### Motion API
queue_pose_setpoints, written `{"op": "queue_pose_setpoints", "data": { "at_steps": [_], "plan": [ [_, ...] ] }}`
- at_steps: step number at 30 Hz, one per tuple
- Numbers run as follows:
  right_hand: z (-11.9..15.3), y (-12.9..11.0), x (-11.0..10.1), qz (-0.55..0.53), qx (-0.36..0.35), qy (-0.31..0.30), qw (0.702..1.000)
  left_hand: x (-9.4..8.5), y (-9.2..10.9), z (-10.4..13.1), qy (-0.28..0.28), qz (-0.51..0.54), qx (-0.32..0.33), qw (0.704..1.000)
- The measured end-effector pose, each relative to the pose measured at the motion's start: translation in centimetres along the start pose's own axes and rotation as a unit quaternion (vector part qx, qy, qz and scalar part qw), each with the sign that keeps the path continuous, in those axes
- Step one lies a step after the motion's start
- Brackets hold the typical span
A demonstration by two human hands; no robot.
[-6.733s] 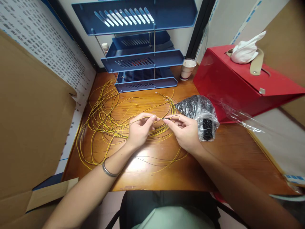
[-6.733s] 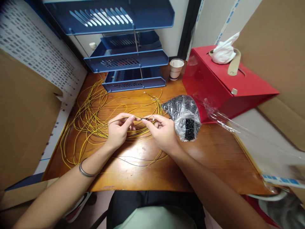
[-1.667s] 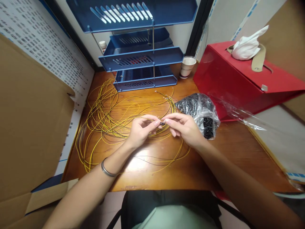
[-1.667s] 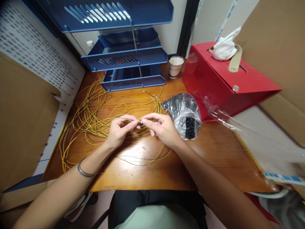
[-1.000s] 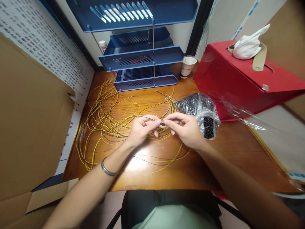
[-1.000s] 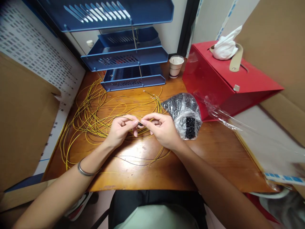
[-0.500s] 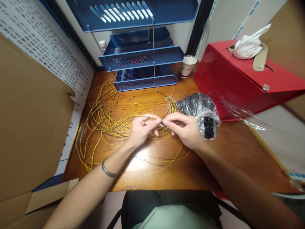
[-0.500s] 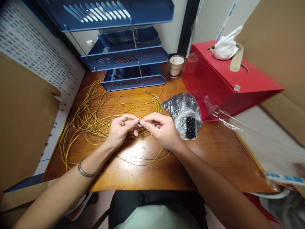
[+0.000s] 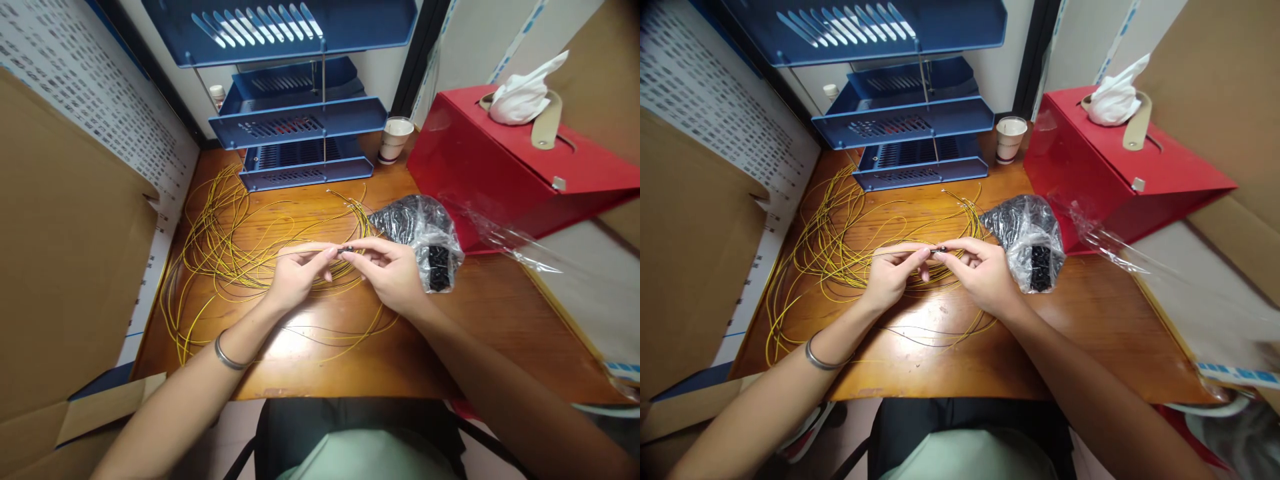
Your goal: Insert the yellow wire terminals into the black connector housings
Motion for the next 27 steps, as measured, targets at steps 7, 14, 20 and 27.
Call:
{"op": "queue_pose_setpoints", "data": {
  "at_steps": [7,14,20,27],
  "plan": [
    [0.16,-0.09,-0.09,0.029,-0.01,0.025,0.999,-0.26,0.52,0.21,0.011,-0.106,0.071,0.992],
    [0.13,-0.17,-0.19,0.027,0.004,0.033,0.999,-0.14,0.81,0.25,-0.014,-0.145,0.107,0.984],
    [0.02,0.11,-0.07,-0.015,0.04,-0.016,0.999,-0.11,0.82,0.29,-0.027,-0.147,0.104,0.983],
    [-0.23,-0.06,0.22,-0.1,0.058,-0.074,0.991,0.02,0.93,0.27,-0.045,-0.132,0.094,0.986]
  ]
}}
Point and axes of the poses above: each hand's wrist, its own z-axis away from the middle knuckle, its own x-axis out of the palm, y = z × x, the point moved 5 cm from there along -z, towards the middle knuckle, and after that the axes turned 9 degrees about x, right-handed, at the moved point
